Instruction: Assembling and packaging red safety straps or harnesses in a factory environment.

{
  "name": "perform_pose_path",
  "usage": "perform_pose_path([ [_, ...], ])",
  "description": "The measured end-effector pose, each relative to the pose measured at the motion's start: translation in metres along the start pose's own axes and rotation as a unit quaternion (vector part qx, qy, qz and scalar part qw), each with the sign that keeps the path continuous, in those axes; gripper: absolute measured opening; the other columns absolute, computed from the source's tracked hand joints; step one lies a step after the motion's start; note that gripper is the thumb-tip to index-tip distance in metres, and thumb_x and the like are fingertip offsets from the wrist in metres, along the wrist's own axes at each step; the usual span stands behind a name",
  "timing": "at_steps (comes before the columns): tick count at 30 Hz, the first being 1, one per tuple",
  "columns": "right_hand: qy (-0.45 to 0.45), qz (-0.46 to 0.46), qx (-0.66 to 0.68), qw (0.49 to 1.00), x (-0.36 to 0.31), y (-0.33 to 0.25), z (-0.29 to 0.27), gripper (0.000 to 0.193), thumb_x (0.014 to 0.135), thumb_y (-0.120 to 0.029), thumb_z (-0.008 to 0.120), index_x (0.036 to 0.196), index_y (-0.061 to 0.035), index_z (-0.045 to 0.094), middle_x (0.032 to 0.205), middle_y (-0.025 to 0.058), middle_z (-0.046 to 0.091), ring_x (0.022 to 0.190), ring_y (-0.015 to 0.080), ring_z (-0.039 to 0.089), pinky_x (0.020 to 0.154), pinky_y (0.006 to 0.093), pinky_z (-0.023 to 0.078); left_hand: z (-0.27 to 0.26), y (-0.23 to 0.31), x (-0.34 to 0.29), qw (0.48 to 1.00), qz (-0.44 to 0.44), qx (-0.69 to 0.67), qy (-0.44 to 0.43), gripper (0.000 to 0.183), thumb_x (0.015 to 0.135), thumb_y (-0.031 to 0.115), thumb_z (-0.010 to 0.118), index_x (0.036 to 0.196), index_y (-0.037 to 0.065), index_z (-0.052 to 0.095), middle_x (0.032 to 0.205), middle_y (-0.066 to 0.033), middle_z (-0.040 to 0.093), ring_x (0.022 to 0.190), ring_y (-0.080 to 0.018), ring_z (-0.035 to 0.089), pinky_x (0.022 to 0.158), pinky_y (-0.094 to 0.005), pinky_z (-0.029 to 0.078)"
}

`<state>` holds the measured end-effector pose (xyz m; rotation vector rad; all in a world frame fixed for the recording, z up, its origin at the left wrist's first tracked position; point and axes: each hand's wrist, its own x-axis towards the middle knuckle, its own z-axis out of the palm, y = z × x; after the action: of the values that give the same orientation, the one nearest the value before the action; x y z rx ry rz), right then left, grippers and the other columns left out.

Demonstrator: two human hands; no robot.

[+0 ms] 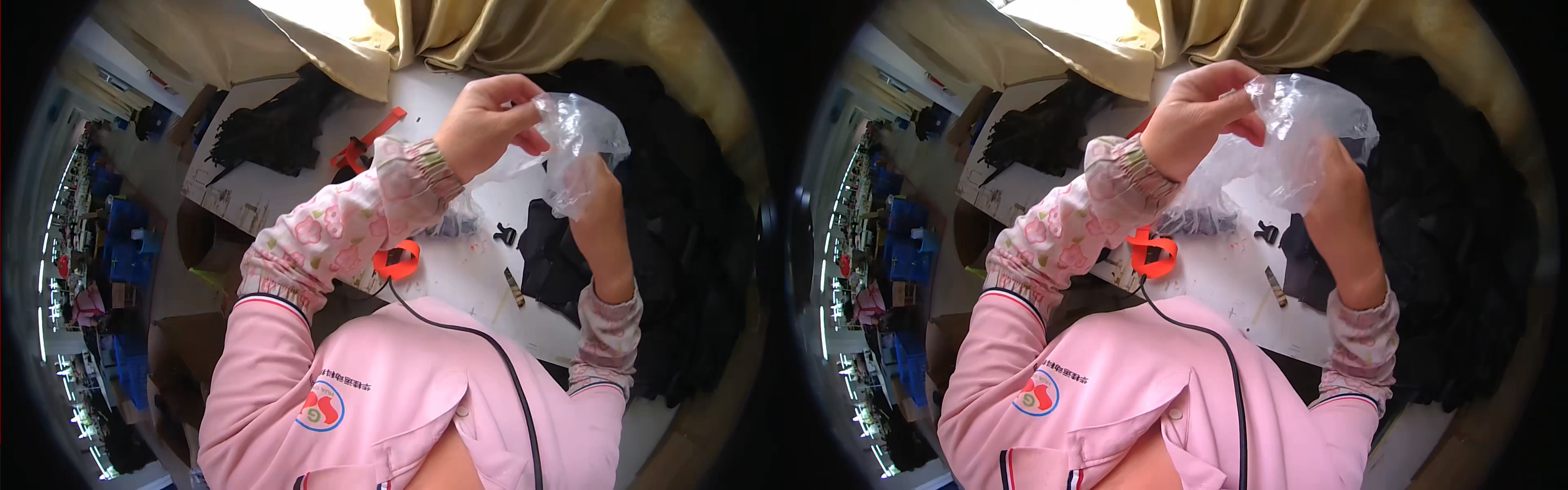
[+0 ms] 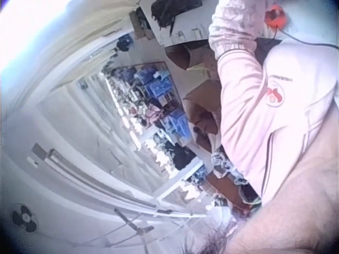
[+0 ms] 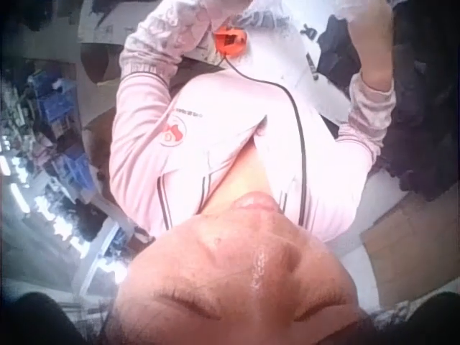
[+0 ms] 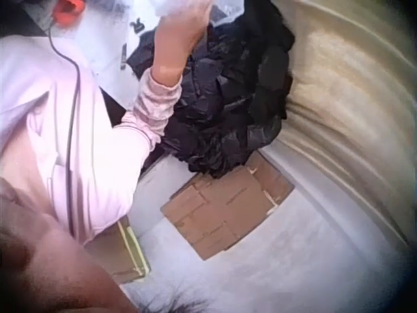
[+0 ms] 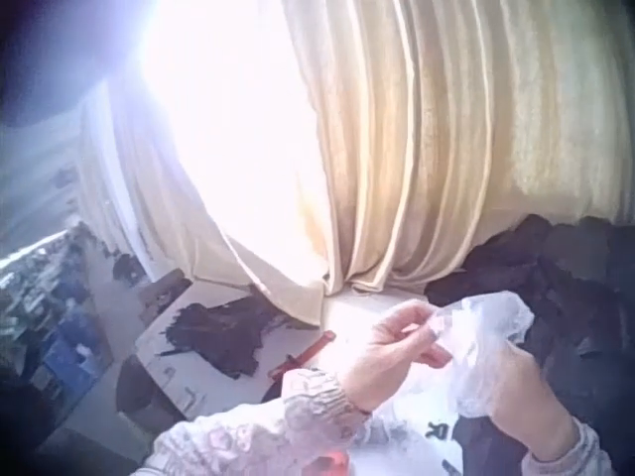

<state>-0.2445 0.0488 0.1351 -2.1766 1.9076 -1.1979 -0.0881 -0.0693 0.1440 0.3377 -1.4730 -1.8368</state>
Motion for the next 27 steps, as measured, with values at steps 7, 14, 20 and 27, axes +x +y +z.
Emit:
perform_pose_path([
  [7, 0.082, -0.114, -0.086, 0.986, 0.006, 0.009, -0.01, 0.047, 0.078, 0.003, 0.065, 0.122, 0.0008, 0.048, 0.113, 0.012, 0.054, 0.098, 0.0204, 0.057, 0.086, 0.0328, 0.047, 0.007, 0.013, 0.014, 0.997, 0.026, 0.06, -0.03, 0.012, 0.083, 0.008, 0.065, 0.089, -0.002, 0.062, 0.073, -0.007, 0.064, 0.06, -0.0119, 0.063, 0.054, -0.0224, 0.05],
  [14, 0.079, -0.022, 0.137, 0.987, 0.01, 0.009, -0.025, 0.034, 0.073, 0.005, 0.062, 0.107, 0.0016, 0.057, 0.097, 0.0138, 0.06, 0.084, 0.0232, 0.061, 0.077, 0.0319, 0.048, 0.004, 0.013, 0.025, 0.987, -0.013, 0.135, -0.083, 0.012, 0.084, 0.009, 0.066, 0.088, -0.001, 0.06, 0.075, -0.0053, 0.063, 0.065, -0.0122, 0.063, 0.061, -0.023, 0.052],
  [20, 0.042, -0.135, 0.062, 0.988, 0.012, -0.001, -0.054, 0.023, 0.075, 0.013, 0.049, 0.092, 0.0036, 0.06, 0.093, 0.0133, 0.063, 0.082, 0.0224, 0.061, 0.075, 0.0272, 0.047, -0.005, 0.025, 0.038, 0.987, 0.059, 0.147, -0.033, 0.011, 0.08, 0.004, 0.067, 0.086, -0.002, 0.06, 0.078, -0.0067, 0.064, 0.074, -0.0132, 0.065, 0.068, -0.0246, 0.053],
  [27, -0.122, 0.289, 0.462, 0.83, 0.017, -0.003, -0.048, 0.025, 0.088, -0.011, 0.048, 0.107, 0.0017, 0.056, 0.098, 0.0161, 0.063, 0.075, 0.0162, 0.063, 0.071, 0.0291, 0.05, 0.04, 0.036, 0.049, 0.939, 0.248, 0.224, -0.077, 0.012, 0.073, 0.007, 0.074, 0.077, 0.002, 0.063, 0.074, -0.0036, 0.059, 0.07, -0.0098, 0.059, 0.062, -0.0241, 0.048],
])
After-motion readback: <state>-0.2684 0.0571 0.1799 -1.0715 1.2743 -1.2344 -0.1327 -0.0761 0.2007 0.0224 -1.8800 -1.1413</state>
